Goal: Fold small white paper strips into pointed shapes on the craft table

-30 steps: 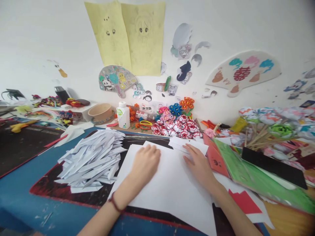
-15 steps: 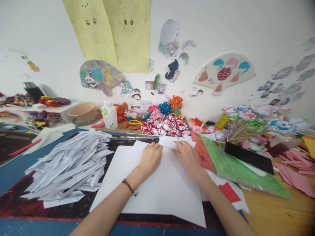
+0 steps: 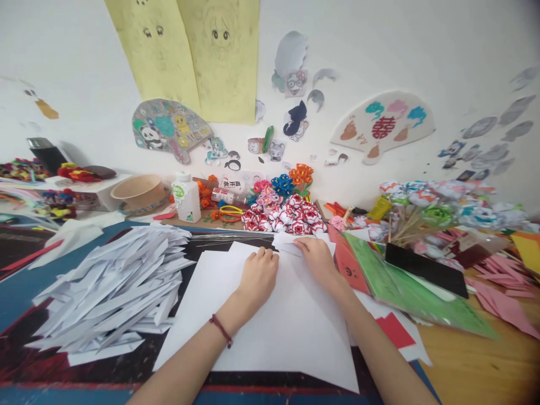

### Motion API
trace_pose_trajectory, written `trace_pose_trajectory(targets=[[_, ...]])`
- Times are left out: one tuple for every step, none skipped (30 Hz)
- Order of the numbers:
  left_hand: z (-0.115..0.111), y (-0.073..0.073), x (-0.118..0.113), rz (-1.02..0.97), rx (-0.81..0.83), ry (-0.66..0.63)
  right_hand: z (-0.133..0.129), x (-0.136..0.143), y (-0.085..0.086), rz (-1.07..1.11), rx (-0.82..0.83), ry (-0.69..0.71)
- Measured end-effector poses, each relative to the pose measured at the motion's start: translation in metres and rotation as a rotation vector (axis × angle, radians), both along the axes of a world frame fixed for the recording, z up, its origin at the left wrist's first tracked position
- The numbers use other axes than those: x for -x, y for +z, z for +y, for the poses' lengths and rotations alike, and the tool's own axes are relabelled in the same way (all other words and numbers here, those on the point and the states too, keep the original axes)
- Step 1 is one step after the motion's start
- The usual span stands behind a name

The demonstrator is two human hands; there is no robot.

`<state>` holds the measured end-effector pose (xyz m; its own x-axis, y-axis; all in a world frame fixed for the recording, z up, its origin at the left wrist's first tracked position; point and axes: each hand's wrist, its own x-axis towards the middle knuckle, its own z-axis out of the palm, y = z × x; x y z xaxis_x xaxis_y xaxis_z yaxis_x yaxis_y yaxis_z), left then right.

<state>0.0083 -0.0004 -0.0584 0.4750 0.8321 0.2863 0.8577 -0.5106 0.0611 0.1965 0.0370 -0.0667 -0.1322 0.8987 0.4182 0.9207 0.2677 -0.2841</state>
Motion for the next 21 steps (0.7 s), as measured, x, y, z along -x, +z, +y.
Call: trace_pose_trajectory(targets=[[0.0, 0.0, 0.0, -0.011, 0.002, 0.008, -0.001, 0.001, 0.002, 0.001, -0.017, -0.018], [-0.001, 0.0, -0.001, -0.015, 0.001, 0.017, -0.002, 0.002, 0.005, 0.003, -0.043, -0.041], [-0.001, 0.001, -0.002, -0.033, 0.0, 0.025, -0.004, 0.004, 0.007, 0.011, -0.08, -0.065], [-0.001, 0.001, -0.002, -0.085, 0.009, 0.033, -0.006, 0.007, 0.009, 0.034, -0.129, -0.085], [-0.001, 0.002, -0.003, -0.179, 0.033, 0.039, -0.009, 0.01, 0.011, 0.075, -0.182, -0.101], [-0.002, 0.003, -0.004, -0.313, 0.074, 0.04, -0.013, 0.014, 0.013, 0.137, -0.234, -0.1], [-0.002, 0.005, -0.005, -0.474, 0.131, 0.037, -0.017, 0.019, 0.014, 0.224, -0.272, -0.088], [-0.002, 0.006, -0.006, -0.647, 0.198, 0.029, -0.022, 0.024, 0.014, 0.321, -0.277, -0.063], [-0.002, 0.007, -0.007, -0.808, 0.275, 0.019, -0.026, 0.029, 0.015, 0.412, -0.26, -0.029], [-0.001, 0.008, -0.008, -0.941, 0.357, 0.01, -0.03, 0.035, 0.015, 0.481, -0.233, 0.034], [-0.001, 0.008, -0.008, -1.055, 0.438, 0.006, -0.034, 0.039, 0.016, 0.533, -0.197, 0.09], [-0.001, 0.009, -0.009, -1.15, 0.51, 0.006, -0.037, 0.044, 0.017, 0.576, -0.17, 0.126], [-0.001, 0.009, -0.009, -1.228, 0.566, 0.008, -0.039, 0.047, 0.017, 0.611, -0.153, 0.147], [0.0, 0.009, -0.009, -1.288, 0.604, 0.008, -0.042, 0.05, 0.018, 0.64, -0.143, 0.156], [0.0, 0.009, -0.009, -1.332, 0.622, 0.006, -0.044, 0.052, 0.019, 0.665, -0.143, 0.159], [0.0, 0.01, -0.009, -1.365, 0.627, 0.004, -0.046, 0.053, 0.019, 0.686, -0.149, 0.16], [0.0, 0.011, -0.009, -1.393, 0.629, 0.004, -0.047, 0.054, 0.02, 0.705, -0.156, 0.163], [0.0, 0.012, -0.009, -1.42, 0.639, 0.009, -0.049, 0.055, 0.02, 0.725, -0.16, 0.168], [-0.001, 0.014, -0.009, -1.447, 0.657, 0.021, -0.05, 0.056, 0.02, 0.75, -0.158, 0.174], [-0.001, 0.015, -0.009, -1.471, 0.675, 0.033, -0.051, 0.056, 0.019, 0.779, -0.147, 0.181], [-0.002, 0.017, -0.009, -1.491, 0.689, 0.041, -0.051, 0.057, 0.019, 0.809, -0.127, 0.188]])
